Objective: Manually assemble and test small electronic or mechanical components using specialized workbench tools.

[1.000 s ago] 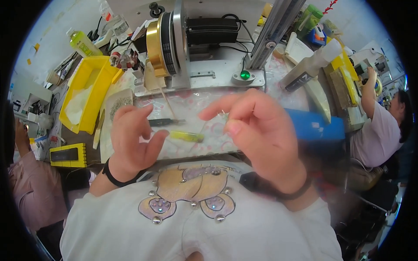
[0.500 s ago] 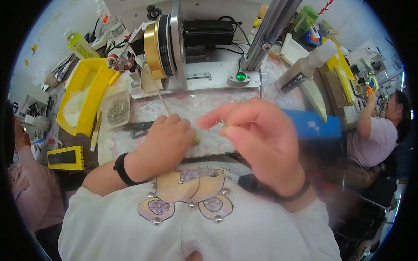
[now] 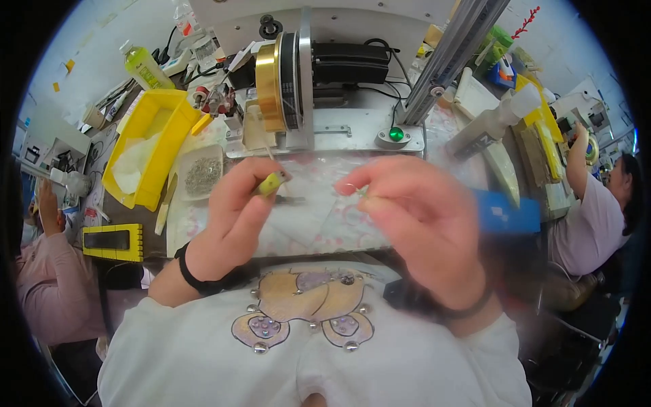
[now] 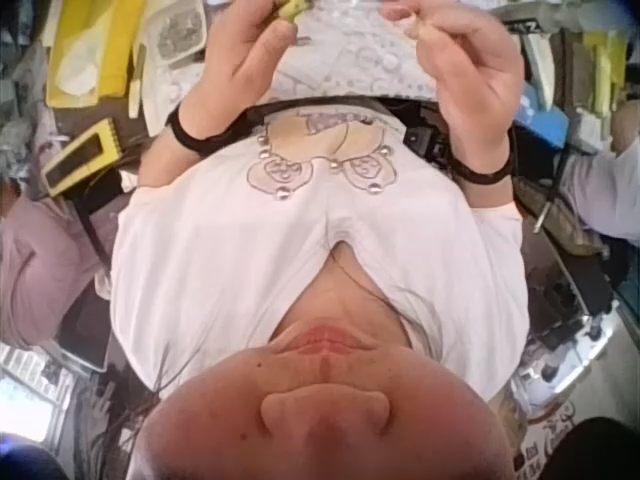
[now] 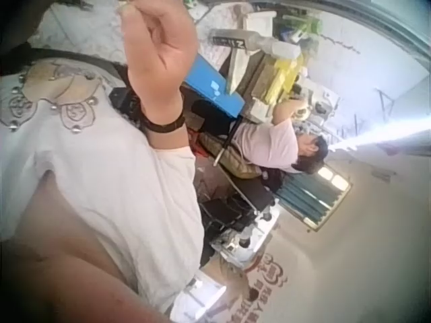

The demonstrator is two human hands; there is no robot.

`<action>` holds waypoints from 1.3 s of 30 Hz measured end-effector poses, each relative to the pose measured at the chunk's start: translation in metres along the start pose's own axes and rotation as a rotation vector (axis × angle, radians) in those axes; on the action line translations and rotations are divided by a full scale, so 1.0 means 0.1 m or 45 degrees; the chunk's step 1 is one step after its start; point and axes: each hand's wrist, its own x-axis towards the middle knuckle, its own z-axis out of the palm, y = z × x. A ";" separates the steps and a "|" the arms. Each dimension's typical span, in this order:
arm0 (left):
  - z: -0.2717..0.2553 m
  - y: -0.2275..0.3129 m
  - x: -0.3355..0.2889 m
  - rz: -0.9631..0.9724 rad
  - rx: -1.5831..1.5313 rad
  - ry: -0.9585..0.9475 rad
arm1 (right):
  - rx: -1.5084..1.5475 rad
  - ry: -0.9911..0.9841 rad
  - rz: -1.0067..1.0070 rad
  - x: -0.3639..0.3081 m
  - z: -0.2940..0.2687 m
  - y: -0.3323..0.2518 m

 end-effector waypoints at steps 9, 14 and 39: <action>-0.21 0.43 0.06 -0.549 -0.884 -0.395 | 0.223 -0.021 -0.004 0.11 0.08 -0.01; -0.04 0.46 0.09 -0.457 -0.676 -0.340 | 0.141 0.026 -0.069 0.14 0.17 -0.05; 0.03 0.57 0.09 -0.588 -0.788 -0.453 | -0.864 -0.061 -0.416 0.12 0.28 -0.22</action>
